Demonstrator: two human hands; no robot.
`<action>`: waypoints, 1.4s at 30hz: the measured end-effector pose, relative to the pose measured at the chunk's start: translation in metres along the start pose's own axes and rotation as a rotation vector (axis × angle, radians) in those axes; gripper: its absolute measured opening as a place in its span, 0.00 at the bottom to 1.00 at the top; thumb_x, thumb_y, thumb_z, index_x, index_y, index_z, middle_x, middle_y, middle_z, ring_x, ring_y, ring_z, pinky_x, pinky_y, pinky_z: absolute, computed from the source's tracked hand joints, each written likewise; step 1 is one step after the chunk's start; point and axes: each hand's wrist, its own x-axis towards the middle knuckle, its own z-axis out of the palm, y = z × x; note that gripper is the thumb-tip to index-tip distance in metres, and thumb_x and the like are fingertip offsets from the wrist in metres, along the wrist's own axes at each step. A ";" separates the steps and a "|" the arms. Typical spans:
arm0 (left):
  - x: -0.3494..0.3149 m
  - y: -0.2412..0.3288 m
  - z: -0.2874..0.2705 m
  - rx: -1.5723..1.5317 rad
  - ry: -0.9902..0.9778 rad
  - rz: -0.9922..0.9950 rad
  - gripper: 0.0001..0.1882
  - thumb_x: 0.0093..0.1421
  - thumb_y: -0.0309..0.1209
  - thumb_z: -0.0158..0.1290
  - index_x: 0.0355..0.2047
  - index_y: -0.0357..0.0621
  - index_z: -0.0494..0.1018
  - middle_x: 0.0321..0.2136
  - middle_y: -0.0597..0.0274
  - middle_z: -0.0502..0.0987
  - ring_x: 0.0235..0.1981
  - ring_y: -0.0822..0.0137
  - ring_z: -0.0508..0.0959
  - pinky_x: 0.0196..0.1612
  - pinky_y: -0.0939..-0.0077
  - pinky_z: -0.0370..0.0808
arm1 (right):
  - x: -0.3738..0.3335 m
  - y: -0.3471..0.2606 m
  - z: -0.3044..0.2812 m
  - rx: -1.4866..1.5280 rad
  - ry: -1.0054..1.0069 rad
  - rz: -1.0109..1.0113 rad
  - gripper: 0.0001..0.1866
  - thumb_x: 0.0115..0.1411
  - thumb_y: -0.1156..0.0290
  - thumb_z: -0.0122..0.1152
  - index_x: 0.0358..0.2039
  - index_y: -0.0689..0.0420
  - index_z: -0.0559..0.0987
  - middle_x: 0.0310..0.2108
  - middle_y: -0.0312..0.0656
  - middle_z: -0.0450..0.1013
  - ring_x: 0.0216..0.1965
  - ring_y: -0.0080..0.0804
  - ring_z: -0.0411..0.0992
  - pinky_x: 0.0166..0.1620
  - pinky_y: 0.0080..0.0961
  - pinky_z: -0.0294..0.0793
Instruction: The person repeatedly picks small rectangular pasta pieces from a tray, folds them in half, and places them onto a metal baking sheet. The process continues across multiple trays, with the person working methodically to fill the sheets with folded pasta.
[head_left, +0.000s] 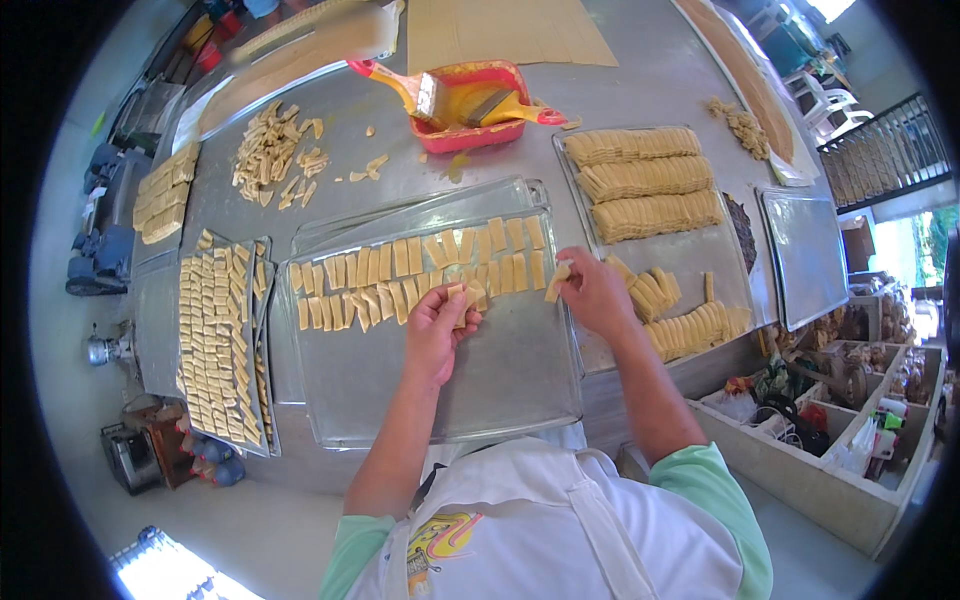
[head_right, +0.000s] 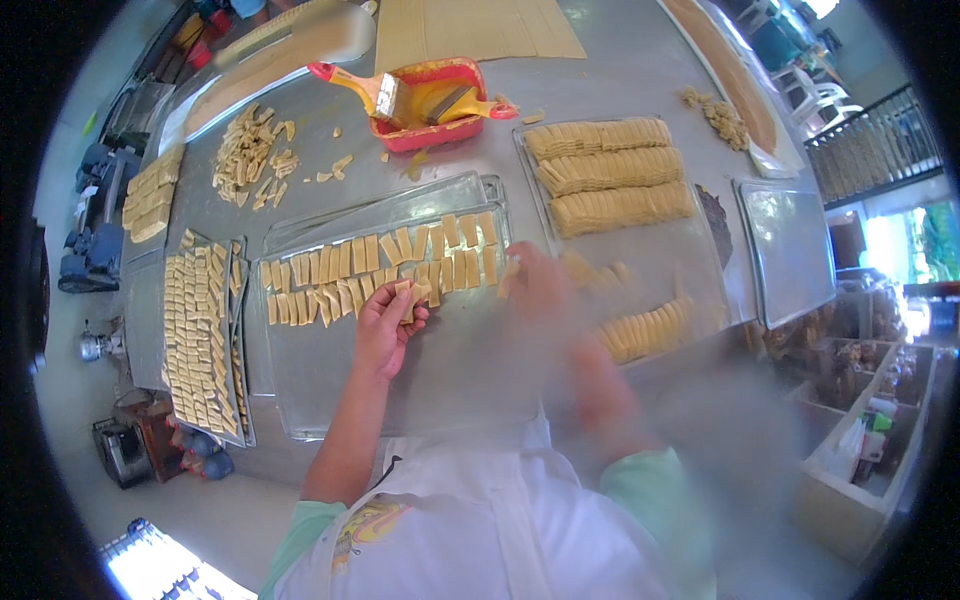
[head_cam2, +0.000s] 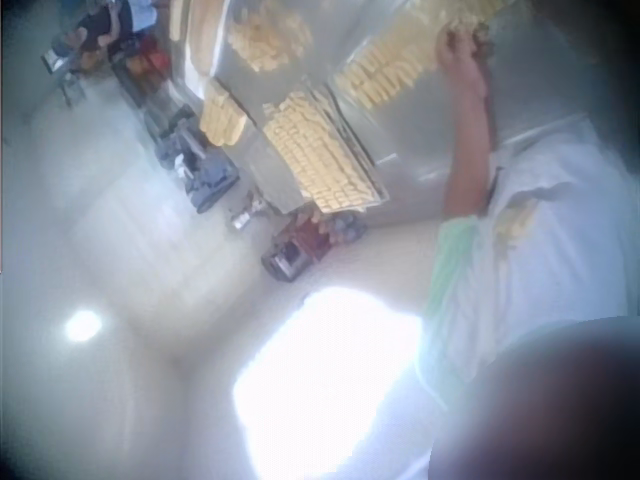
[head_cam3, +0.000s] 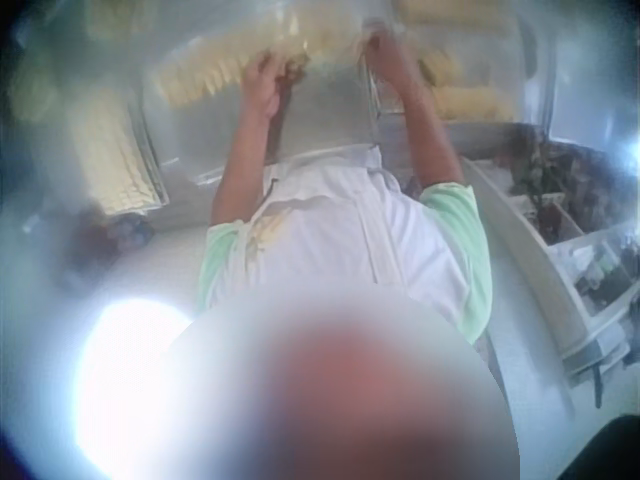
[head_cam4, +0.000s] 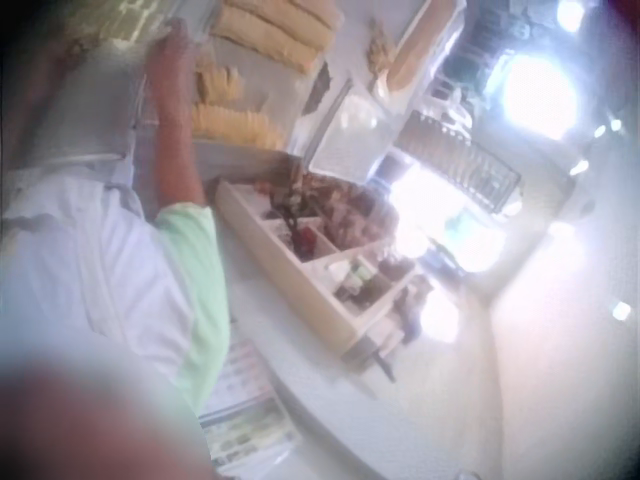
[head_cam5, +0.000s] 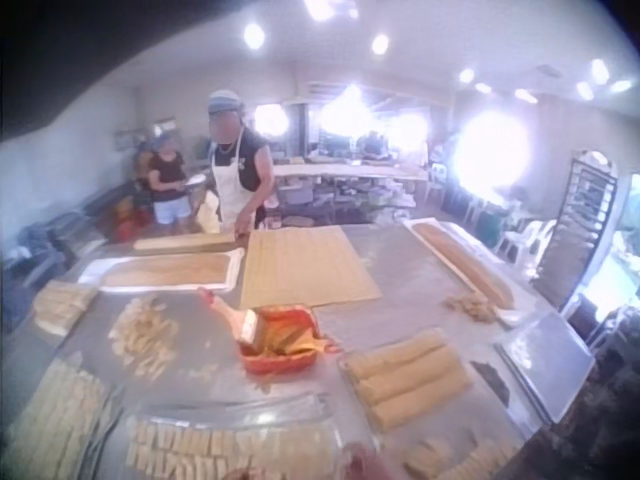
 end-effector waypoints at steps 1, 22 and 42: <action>-0.003 0.001 0.000 -0.004 -0.025 0.004 0.12 0.65 0.33 0.55 0.47 0.42 0.74 0.33 0.65 0.78 0.31 0.75 0.79 0.32 0.82 0.76 | 0.008 0.000 0.001 -0.060 -0.007 -0.008 0.17 0.51 0.76 0.66 0.43 0.57 0.76 0.30 0.43 0.77 0.32 0.40 0.76 0.39 0.31 0.74; -0.066 0.049 -0.086 0.302 -0.034 0.009 0.18 0.69 0.30 0.47 0.57 0.37 0.69 0.43 0.61 0.78 0.41 0.69 0.81 0.45 0.76 0.79 | -0.019 -0.086 0.128 0.219 -0.231 -0.403 0.09 0.52 0.77 0.69 0.33 0.60 0.78 0.25 0.33 0.75 0.25 0.17 0.68 0.29 0.20 0.68; -0.095 0.106 -0.356 0.197 -0.069 0.135 0.13 0.61 0.23 0.54 0.47 0.33 0.74 0.34 0.65 0.79 0.33 0.78 0.75 0.37 0.83 0.73 | -0.044 -0.249 0.327 -0.299 -0.014 -0.167 0.15 0.54 0.65 0.65 0.43 0.52 0.79 0.30 0.43 0.78 0.32 0.46 0.76 0.37 0.41 0.74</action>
